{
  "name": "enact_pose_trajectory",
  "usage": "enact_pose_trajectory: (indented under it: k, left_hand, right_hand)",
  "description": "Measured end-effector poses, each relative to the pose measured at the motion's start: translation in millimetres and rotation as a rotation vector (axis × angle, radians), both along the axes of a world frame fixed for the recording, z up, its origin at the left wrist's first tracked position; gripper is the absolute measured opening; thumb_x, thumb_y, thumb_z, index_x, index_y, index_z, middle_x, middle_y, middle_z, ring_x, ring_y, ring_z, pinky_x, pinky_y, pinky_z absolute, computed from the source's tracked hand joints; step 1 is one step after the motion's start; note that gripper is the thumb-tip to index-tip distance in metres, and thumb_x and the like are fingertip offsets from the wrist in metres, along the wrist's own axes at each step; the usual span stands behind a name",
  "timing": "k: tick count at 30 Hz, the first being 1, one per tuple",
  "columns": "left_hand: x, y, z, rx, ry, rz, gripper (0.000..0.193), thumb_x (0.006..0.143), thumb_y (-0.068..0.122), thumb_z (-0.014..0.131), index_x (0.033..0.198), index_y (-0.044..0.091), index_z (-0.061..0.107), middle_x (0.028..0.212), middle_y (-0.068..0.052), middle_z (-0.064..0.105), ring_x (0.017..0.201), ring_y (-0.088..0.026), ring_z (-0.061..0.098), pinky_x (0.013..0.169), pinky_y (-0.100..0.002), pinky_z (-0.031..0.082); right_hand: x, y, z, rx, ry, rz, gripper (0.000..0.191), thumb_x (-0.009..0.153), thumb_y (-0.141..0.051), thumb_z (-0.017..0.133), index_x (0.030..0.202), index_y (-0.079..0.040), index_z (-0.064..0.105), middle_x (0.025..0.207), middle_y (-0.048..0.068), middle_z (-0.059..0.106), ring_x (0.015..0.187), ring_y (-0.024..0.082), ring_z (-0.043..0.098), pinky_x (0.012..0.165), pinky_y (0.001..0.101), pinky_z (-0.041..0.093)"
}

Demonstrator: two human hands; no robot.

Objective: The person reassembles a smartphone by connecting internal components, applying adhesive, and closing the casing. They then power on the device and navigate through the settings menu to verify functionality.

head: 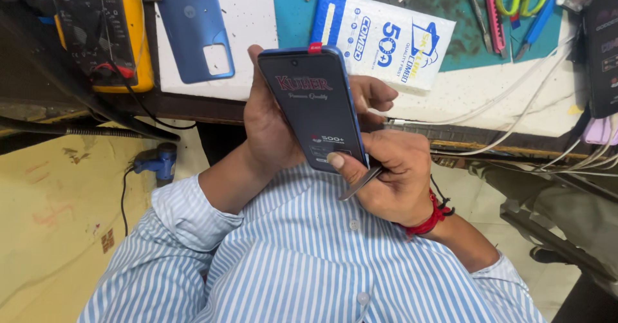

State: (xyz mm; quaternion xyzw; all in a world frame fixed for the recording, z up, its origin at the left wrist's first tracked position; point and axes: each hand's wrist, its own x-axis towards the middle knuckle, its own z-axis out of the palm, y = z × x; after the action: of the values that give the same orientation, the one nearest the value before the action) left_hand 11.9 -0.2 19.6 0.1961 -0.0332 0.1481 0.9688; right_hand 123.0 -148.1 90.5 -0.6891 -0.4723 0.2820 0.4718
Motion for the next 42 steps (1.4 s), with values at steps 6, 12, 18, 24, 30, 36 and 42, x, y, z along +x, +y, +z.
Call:
enact_pose_trajectory:
  k: [6, 12, 18, 24, 30, 36, 42]
  left_hand:
    - [2.8, -2.4, 2.2, -0.103, -0.046, -0.032, 0.108, 0.095, 0.082, 0.007, 0.120, -0.003, 0.069, 0.130, -0.031, 0.062, 0.126, -0.037, 0.059, 0.107, -0.047, 0.052]
    - [3.8, -7.6, 1.7, -0.113, -0.101, 0.030, 0.105, 0.099, 0.083, 0.012, 0.122, -0.003, 0.069, 0.117, -0.026, 0.065, 0.122, -0.034, 0.061, 0.109, -0.048, 0.051]
    - [8.5, -11.6, -3.5, -0.156, -0.095, 0.080, 0.099, 0.103, 0.080, 0.014, 0.122, -0.003, 0.065, 0.108, -0.021, 0.068, 0.112, -0.030, 0.064, 0.109, -0.048, 0.050]
    - [5.2, -11.2, -2.7, -0.234, 0.008, 0.039, 0.104, 0.098, 0.082, 0.015, 0.127, -0.005, 0.063, 0.112, -0.021, 0.066, 0.116, -0.031, 0.066, 0.109, -0.046, 0.055]
    - [5.9, -9.0, 4.2, -0.316, -0.021, 0.037, 0.103, 0.101, 0.083, 0.018, 0.128, -0.006, 0.061, 0.110, -0.020, 0.062, 0.106, -0.027, 0.065, 0.101, -0.041, 0.058]
    - [9.1, -9.0, 5.6, -0.382, -0.059, 0.059, 0.098, 0.096, 0.079, 0.016, 0.131, -0.002, 0.059, 0.104, -0.020, 0.063, 0.099, -0.028, 0.066, 0.090, -0.040, 0.059]
    - [2.8, -7.2, -2.5, -0.119, -0.043, 0.100, 0.097, 0.103, 0.082, 0.020, 0.123, -0.003, 0.062, 0.096, -0.019, 0.063, 0.092, -0.025, 0.066, 0.100, -0.039, 0.054]
  right_hand:
    - [3.7, -3.5, -7.6, -0.081, 0.306, 0.060, 0.013, 0.094, -0.010, 0.075, 0.101, 0.001, 0.076, 0.072, 0.004, 0.069, 0.064, 0.007, 0.060, 0.060, 0.0252, 0.047]
    - [9.2, -7.3, -23.2, -0.123, 0.500, 0.071, 0.015, 0.098, -0.011, 0.071, 0.104, 0.003, 0.074, 0.093, 0.006, 0.075, 0.082, 0.008, 0.066, 0.074, 0.0239, 0.054]
    - [10.9, -10.7, -32.4, -0.144, 0.596, 0.073, 0.018, 0.100, -0.010, 0.070, 0.109, 0.006, 0.073, 0.097, 0.007, 0.075, 0.088, 0.008, 0.066, 0.080, 0.0243, 0.054]
    - [10.9, -13.9, -34.7, -0.123, 0.630, 0.033, 0.023, 0.100, -0.013, 0.070, 0.114, 0.006, 0.071, 0.100, 0.007, 0.073, 0.089, 0.008, 0.067, 0.080, 0.0236, 0.054]
    - [13.6, -21.2, -43.0, -0.110, 0.566, 0.043, 0.024, 0.098, -0.017, 0.072, 0.105, 0.006, 0.070, 0.088, 0.003, 0.069, 0.078, 0.005, 0.058, 0.072, 0.0212, 0.047]
    - [15.4, -32.0, -58.5, -0.072, 0.495, 0.057, 0.028, 0.100, -0.025, 0.073, 0.089, 0.000, 0.065, 0.074, -0.004, 0.057, 0.068, 0.003, 0.043, 0.067, 0.0227, 0.035]
    - [17.6, -37.2, -65.2, -0.021, 0.526, 0.006, 0.042, 0.103, -0.038, 0.074, 0.094, 0.000, 0.059, 0.075, -0.005, 0.054, 0.070, 0.002, 0.041, 0.066, 0.0188, 0.033]
